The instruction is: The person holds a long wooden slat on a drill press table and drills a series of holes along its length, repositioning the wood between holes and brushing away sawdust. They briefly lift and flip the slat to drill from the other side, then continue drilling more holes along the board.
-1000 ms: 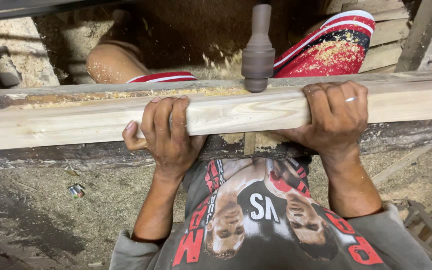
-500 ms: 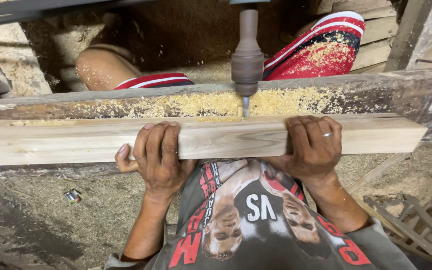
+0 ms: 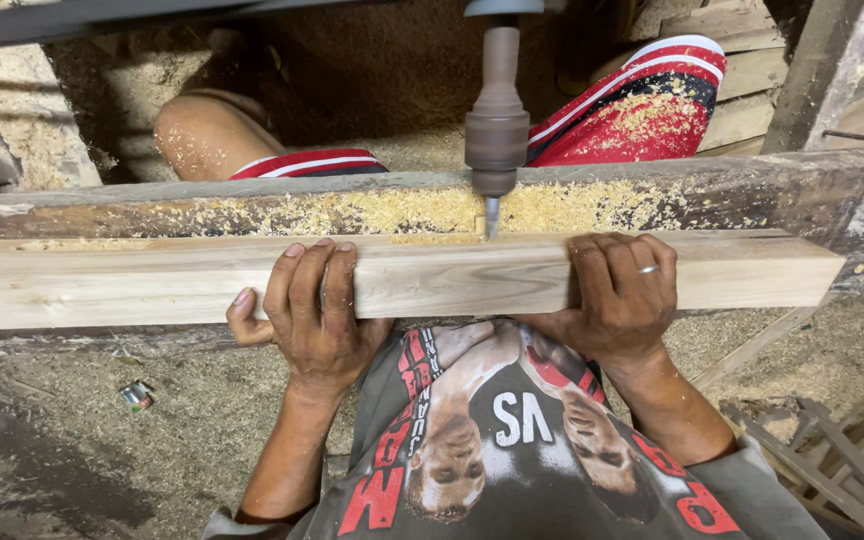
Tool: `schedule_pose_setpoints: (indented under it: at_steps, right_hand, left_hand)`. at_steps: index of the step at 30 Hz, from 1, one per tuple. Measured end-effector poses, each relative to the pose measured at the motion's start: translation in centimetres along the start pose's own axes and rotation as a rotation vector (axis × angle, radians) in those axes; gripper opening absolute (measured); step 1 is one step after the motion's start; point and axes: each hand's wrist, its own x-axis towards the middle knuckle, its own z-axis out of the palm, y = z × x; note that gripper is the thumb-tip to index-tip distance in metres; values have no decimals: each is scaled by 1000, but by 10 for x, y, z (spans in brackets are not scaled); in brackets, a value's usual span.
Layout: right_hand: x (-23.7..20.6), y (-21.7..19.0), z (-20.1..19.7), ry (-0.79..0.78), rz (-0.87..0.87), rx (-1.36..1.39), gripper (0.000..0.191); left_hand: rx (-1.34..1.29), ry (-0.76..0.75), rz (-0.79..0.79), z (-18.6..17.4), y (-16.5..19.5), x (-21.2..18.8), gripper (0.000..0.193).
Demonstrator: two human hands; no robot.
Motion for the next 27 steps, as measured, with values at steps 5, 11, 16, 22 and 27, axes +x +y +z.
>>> schedule_pose_setpoints:
  at_steps: [5, 11, 16, 22, 27]
  right_hand:
    - [3, -1, -1, -1, -4, 5, 79]
    - [4, -1, 0, 1, -6, 1, 79]
    - [4, -2, 0, 17, -9, -16, 81]
    - [7, -3, -2, 22, -14, -19, 78]
    - [7, -2, -4, 8, -7, -5, 79]
  left_hand:
    - [-4, 14, -17, 3, -1, 0, 46]
    - [10, 31, -19, 6, -1, 0, 47]
    - [-4, 50, -16, 9, -2, 0, 56]
    - [15, 41, -14, 8, -1, 1, 53]
    - [20, 57, -10, 8, 0, 4, 51]
